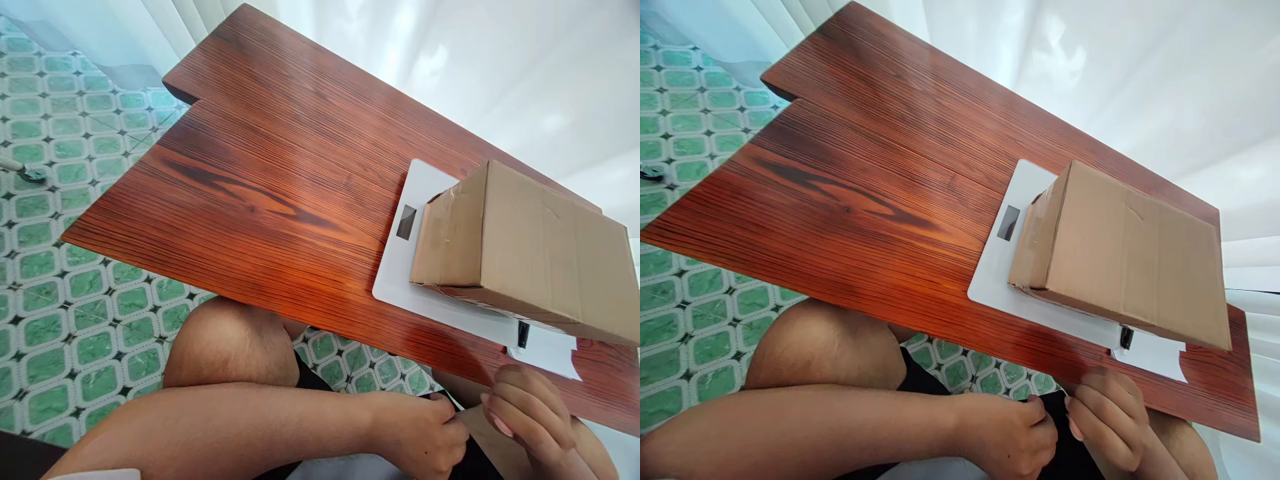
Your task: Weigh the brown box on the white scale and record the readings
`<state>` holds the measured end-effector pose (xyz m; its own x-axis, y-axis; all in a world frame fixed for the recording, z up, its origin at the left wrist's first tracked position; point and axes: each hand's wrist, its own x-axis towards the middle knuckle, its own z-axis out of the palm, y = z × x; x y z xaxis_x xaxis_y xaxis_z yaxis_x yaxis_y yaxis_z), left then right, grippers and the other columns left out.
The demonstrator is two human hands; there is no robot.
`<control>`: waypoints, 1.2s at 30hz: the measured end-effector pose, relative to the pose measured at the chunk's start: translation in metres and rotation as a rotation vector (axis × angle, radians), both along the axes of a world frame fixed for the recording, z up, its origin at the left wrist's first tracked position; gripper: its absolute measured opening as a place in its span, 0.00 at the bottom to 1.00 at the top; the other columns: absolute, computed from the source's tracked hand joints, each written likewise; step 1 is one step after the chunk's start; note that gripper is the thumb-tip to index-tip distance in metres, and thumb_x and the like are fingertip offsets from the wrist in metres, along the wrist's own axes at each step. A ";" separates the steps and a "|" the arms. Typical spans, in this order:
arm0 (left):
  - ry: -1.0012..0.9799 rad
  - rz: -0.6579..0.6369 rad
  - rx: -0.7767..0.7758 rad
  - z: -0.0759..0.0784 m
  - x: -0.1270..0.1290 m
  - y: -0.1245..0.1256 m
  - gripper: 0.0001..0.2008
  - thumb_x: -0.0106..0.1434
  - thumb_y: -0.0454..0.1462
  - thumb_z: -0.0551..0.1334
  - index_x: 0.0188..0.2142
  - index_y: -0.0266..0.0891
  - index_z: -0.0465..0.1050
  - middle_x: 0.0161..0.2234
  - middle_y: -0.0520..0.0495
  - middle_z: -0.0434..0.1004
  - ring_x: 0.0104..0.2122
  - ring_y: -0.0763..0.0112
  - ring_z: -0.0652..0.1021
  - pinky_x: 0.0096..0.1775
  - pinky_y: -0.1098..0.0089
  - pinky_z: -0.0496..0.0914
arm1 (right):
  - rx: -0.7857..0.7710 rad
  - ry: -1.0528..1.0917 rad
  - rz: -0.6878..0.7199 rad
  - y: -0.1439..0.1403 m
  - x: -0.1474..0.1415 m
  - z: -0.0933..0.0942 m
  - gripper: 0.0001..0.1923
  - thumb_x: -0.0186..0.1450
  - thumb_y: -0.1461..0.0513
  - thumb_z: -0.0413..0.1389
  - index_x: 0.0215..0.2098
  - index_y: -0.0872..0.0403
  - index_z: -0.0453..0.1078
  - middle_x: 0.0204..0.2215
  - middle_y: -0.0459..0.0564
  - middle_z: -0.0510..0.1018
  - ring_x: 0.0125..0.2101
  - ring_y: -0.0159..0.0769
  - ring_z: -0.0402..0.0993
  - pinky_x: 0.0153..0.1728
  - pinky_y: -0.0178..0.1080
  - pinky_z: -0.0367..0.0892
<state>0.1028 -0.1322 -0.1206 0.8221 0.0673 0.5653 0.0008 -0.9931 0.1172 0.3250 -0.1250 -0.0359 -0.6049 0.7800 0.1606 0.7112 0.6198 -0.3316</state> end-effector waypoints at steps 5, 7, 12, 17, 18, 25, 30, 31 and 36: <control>0.088 -0.048 0.030 -0.010 0.001 -0.008 0.13 0.58 0.40 0.64 0.21 0.40 0.67 0.26 0.49 0.66 0.31 0.65 0.72 0.30 0.64 0.63 | 0.070 0.292 0.255 0.032 -0.041 -0.025 0.13 0.72 0.68 0.45 0.31 0.53 0.64 0.19 0.45 0.68 0.20 0.32 0.63 0.22 0.38 0.59; 0.157 -0.057 0.062 -0.016 0.002 -0.014 0.15 0.57 0.41 0.65 0.19 0.41 0.65 0.24 0.49 0.64 0.30 0.64 0.72 0.28 0.63 0.62 | 0.030 0.347 0.264 0.039 -0.045 -0.033 0.14 0.73 0.67 0.44 0.29 0.52 0.62 0.18 0.44 0.65 0.19 0.30 0.59 0.20 0.37 0.55; 0.423 -0.047 0.013 -0.040 0.006 -0.029 0.22 0.55 0.42 0.68 0.14 0.41 0.58 0.17 0.51 0.62 0.23 0.63 0.71 0.23 0.64 0.64 | -0.073 0.329 0.188 0.040 -0.043 -0.040 0.15 0.71 0.70 0.46 0.27 0.51 0.57 0.17 0.42 0.62 0.19 0.29 0.56 0.20 0.36 0.51; 0.602 0.042 -0.015 -0.044 0.005 -0.033 0.22 0.56 0.44 0.70 0.16 0.40 0.62 0.18 0.50 0.68 0.24 0.61 0.74 0.23 0.62 0.67 | -0.100 0.286 0.189 0.040 -0.040 -0.047 0.14 0.68 0.72 0.49 0.27 0.50 0.56 0.17 0.41 0.61 0.19 0.29 0.54 0.21 0.37 0.49; 0.599 0.042 -0.013 -0.042 0.004 -0.032 0.22 0.57 0.44 0.70 0.16 0.40 0.63 0.19 0.49 0.69 0.24 0.61 0.74 0.23 0.62 0.67 | -0.094 0.281 0.191 0.040 -0.040 -0.048 0.14 0.67 0.72 0.49 0.27 0.50 0.56 0.17 0.41 0.61 0.19 0.29 0.54 0.21 0.37 0.49; 0.634 0.001 0.008 -0.031 0.003 -0.030 0.18 0.63 0.43 0.66 0.19 0.41 0.69 0.22 0.47 0.73 0.24 0.60 0.76 0.23 0.61 0.68 | -0.107 0.205 0.234 0.040 -0.041 -0.051 0.13 0.67 0.72 0.49 0.28 0.51 0.58 0.18 0.42 0.63 0.20 0.30 0.54 0.22 0.39 0.48; 0.651 -0.025 -0.027 -0.032 0.004 -0.033 0.13 0.62 0.40 0.64 0.21 0.42 0.74 0.21 0.47 0.73 0.25 0.58 0.76 0.24 0.62 0.66 | -0.153 0.171 0.222 0.042 -0.041 -0.051 0.11 0.68 0.71 0.49 0.30 0.52 0.61 0.19 0.42 0.66 0.21 0.30 0.55 0.23 0.37 0.51; 0.652 -0.019 -0.028 -0.032 0.004 -0.034 0.13 0.63 0.39 0.62 0.22 0.43 0.75 0.21 0.47 0.72 0.25 0.58 0.76 0.25 0.62 0.66 | -0.159 0.164 0.218 0.042 -0.041 -0.050 0.10 0.68 0.71 0.49 0.31 0.52 0.61 0.19 0.42 0.66 0.21 0.30 0.56 0.23 0.37 0.52; 0.631 -0.015 -0.015 -0.033 0.003 -0.036 0.14 0.65 0.41 0.62 0.23 0.43 0.76 0.20 0.47 0.70 0.25 0.60 0.75 0.26 0.61 0.67 | -0.176 0.162 0.190 0.043 -0.041 -0.045 0.08 0.71 0.68 0.47 0.37 0.53 0.65 0.21 0.43 0.70 0.19 0.30 0.61 0.22 0.35 0.56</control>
